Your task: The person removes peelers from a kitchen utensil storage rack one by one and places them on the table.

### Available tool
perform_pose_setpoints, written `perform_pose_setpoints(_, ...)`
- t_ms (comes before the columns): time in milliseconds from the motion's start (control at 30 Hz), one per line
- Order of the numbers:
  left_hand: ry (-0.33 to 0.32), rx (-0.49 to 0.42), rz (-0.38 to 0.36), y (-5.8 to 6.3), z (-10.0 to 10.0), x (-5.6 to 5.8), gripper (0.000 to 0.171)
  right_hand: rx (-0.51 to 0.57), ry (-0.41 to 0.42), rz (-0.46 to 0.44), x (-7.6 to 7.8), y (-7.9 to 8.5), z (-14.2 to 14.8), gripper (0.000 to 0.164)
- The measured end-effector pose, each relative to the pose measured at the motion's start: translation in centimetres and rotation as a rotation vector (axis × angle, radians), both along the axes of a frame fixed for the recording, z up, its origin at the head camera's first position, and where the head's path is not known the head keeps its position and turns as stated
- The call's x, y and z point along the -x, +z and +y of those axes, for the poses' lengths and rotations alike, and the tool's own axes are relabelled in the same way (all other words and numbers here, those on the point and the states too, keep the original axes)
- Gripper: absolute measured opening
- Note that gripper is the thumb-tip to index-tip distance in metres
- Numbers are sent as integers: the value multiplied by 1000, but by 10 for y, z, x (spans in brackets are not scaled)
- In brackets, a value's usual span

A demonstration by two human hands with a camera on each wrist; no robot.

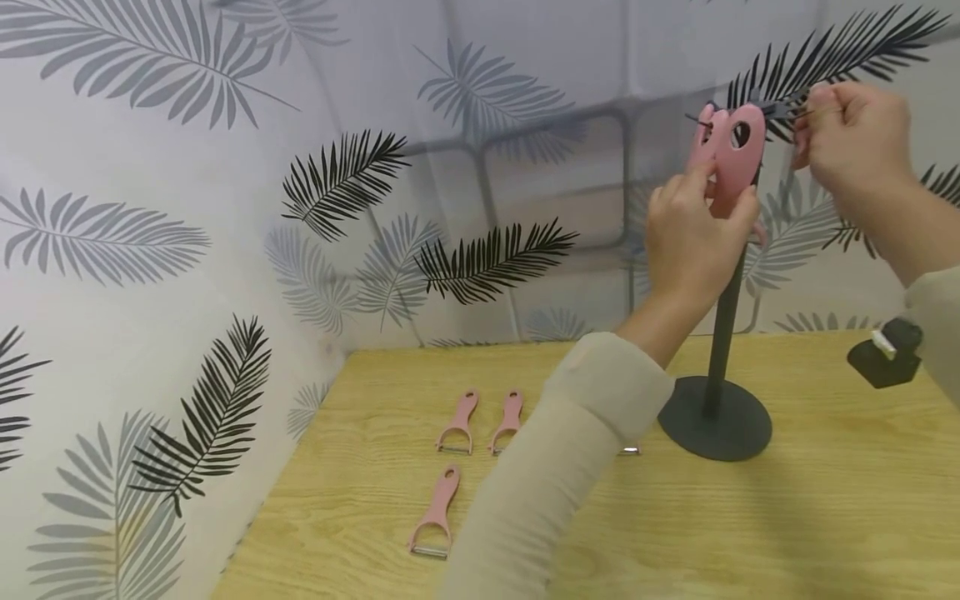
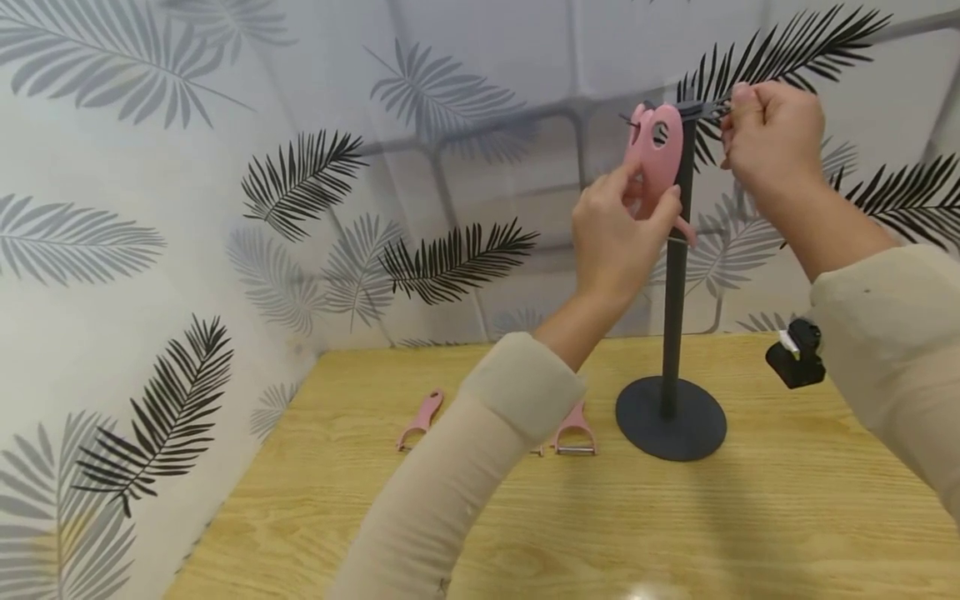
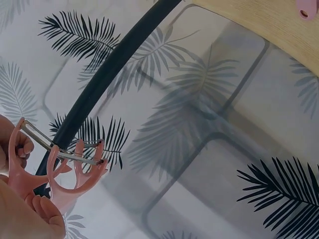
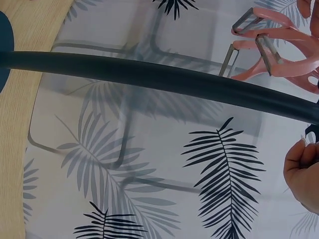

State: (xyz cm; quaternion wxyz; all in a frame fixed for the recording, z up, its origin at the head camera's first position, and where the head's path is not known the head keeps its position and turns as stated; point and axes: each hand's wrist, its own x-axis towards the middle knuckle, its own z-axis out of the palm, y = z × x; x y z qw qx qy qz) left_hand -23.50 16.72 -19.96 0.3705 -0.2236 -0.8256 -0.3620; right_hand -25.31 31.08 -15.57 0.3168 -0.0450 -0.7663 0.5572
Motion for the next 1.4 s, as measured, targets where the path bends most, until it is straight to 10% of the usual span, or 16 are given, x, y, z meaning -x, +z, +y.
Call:
perform_pose_setpoints(700,-365,-118,14,-36,-40,-16,32,-16,70,-34,-6,-5,14,31)
perform_pose_setpoints(933,-320,-36,-31,-74,-68,-10,30,19,118,-8,-6,-3,14,31)
perform_pose_setpoints(1400,-206,-82,-355,-146,-147,1,29,-23,119,-8,-3,-6,13,28)
